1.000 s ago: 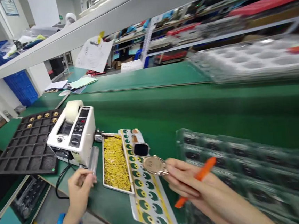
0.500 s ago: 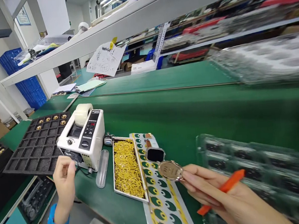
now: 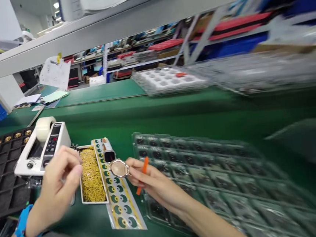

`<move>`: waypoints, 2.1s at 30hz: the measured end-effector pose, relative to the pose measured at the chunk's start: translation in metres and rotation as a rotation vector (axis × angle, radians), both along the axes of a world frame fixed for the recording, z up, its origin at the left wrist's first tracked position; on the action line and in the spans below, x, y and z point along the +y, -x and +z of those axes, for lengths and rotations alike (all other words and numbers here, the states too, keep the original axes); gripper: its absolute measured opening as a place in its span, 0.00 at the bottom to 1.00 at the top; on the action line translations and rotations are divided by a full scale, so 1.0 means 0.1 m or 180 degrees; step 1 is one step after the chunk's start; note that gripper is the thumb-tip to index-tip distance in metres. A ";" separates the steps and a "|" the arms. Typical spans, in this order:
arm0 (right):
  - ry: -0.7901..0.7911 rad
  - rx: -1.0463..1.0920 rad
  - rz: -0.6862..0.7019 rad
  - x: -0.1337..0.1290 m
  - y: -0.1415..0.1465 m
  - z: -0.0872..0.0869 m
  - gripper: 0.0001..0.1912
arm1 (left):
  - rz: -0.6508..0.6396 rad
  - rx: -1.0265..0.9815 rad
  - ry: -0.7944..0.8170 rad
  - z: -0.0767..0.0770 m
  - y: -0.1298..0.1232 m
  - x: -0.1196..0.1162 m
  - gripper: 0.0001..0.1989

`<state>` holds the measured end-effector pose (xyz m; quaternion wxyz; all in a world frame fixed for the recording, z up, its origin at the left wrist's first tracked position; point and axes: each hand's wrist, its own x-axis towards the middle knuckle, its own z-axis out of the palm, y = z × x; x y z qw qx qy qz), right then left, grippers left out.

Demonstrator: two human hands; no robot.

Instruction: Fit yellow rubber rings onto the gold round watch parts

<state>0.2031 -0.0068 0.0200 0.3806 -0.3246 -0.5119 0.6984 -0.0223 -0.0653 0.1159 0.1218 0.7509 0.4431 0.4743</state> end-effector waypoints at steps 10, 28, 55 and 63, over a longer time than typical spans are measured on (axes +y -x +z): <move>-0.0240 0.0058 0.0188 0.03 -0.04 0.05 0.24 | -0.0975 -0.0356 0.1554 -0.57 -0.42 0.43 0.13; 0.0032 -0.0053 0.0297 -0.02 -0.06 0.00 0.23 | -0.0899 -0.0487 0.1805 -0.72 -0.39 0.42 0.14; -0.0067 -0.0073 0.0131 -0.03 -0.07 -0.01 0.20 | -0.0933 -0.0600 0.2245 -0.71 -0.42 0.42 0.12; -0.0134 -0.0035 0.0136 -0.02 -0.07 -0.03 0.19 | -0.0906 -0.0600 0.2244 -0.74 -0.41 0.43 0.13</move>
